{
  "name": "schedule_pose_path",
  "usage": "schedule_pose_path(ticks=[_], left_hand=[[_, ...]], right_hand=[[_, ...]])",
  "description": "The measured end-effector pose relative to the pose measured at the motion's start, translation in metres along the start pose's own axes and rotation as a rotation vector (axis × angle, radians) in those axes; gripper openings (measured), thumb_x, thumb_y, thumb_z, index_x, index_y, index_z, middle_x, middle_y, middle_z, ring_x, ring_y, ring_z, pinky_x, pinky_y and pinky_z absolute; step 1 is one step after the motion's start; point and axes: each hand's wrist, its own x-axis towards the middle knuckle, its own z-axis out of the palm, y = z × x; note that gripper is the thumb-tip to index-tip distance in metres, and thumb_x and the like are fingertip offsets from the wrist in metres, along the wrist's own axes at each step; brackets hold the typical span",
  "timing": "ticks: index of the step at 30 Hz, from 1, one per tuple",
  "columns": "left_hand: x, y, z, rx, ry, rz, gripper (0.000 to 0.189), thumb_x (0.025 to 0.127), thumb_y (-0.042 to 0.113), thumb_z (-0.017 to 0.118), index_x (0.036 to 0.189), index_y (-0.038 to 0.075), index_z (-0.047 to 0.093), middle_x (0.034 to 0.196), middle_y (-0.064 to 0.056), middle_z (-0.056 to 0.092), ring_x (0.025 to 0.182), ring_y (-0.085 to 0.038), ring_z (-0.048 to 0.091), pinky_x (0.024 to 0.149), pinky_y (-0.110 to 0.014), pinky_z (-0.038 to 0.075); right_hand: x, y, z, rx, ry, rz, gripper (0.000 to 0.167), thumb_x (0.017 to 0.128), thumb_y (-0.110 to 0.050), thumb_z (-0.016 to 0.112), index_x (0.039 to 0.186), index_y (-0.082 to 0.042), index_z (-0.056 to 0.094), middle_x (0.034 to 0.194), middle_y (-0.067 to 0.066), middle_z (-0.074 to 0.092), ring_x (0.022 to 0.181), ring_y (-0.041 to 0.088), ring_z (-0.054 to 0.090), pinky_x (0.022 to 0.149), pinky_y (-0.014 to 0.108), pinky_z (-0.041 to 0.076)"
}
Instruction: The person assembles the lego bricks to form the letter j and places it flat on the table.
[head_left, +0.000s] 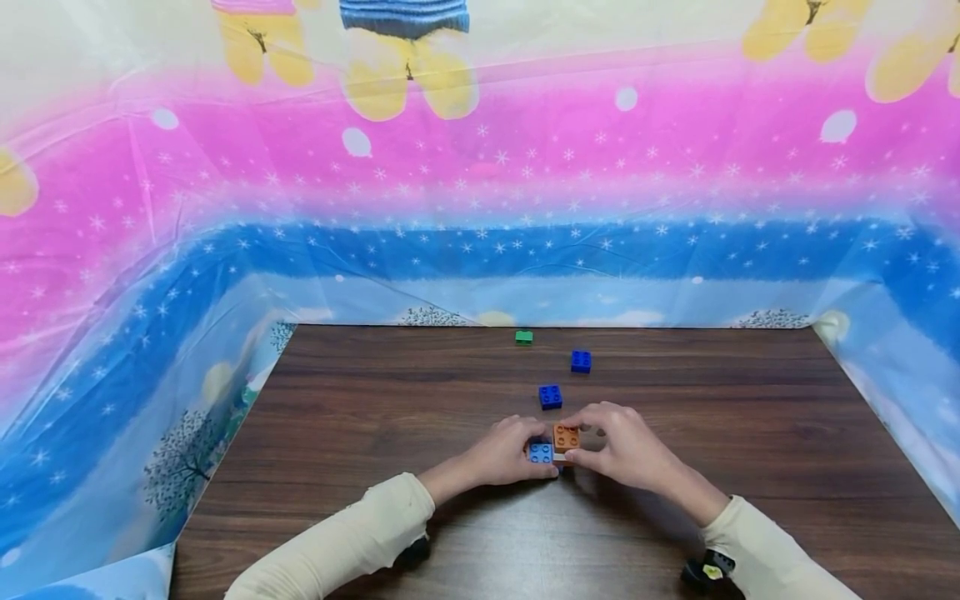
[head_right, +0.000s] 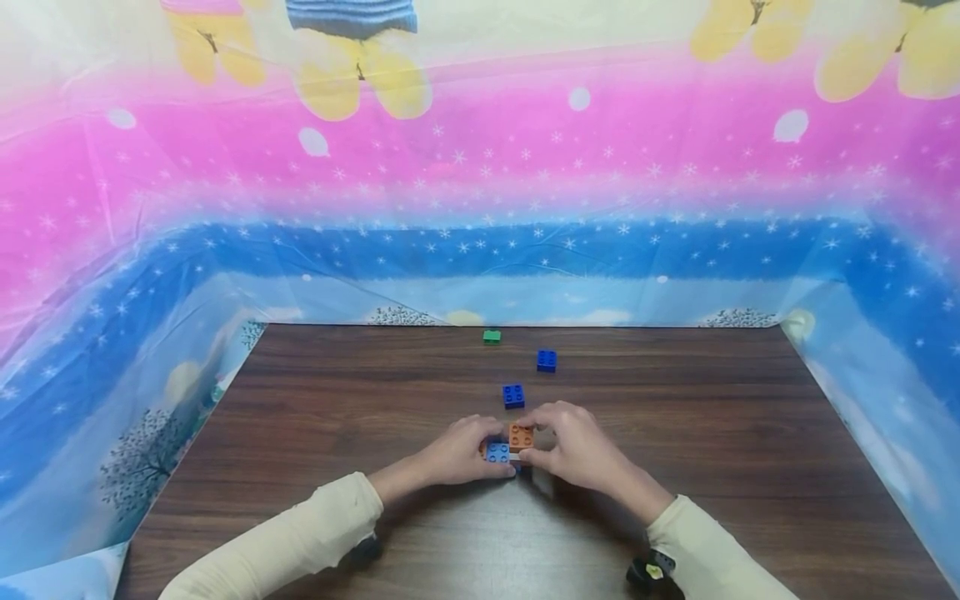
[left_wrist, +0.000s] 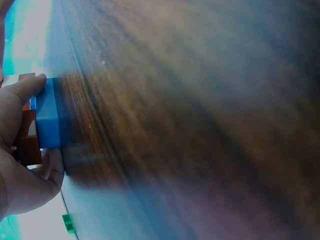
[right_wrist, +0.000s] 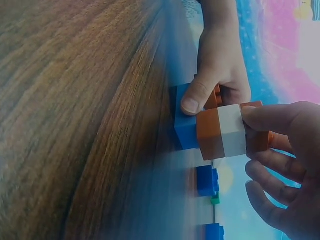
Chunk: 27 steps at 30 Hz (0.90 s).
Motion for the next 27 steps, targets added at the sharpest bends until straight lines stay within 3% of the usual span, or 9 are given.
schedule_pose_path(ticks=[7,21,27], left_hand=[[0.0009,-0.0007,0.0001,-0.006,-0.01,-0.005,0.036,0.087,0.038,0.082,0.115,0.018,0.071,0.1,0.01,0.07,0.085,-0.003,0.056,0.078,-0.023,0.045],[0.0011,-0.002,0.0014,-0.008,-0.004,0.01,0.036,0.087,0.038,0.081,0.115,0.018,0.071,0.1,0.01,0.07,0.084,-0.002,0.056,0.077,-0.023,0.046],[0.0019,-0.002,-0.0004,-0.008,-0.007,0.013,0.037,0.088,0.038,0.081,0.117,0.017,0.071,0.102,0.008,0.07,0.086,-0.003,0.057,0.078,-0.024,0.046]], right_hand=[[0.0014,0.0003,-0.0008,-0.014,-0.015,0.008,0.033,0.084,-0.03,0.086,0.113,-0.017,0.076,0.103,-0.008,0.072,0.095,0.017,0.068,0.079,0.038,0.054],[0.0032,-0.0004,0.0008,-0.039,-0.024,-0.013,0.032,0.082,-0.028,0.087,0.11,-0.016,0.076,0.095,-0.009,0.07,0.08,0.008,0.062,0.064,0.024,0.047],[0.0054,0.0004,-0.0027,-0.018,-0.037,-0.008,0.032,0.082,-0.03,0.087,0.109,-0.017,0.076,0.093,-0.008,0.07,0.08,0.007,0.062,0.063,0.023,0.048]])
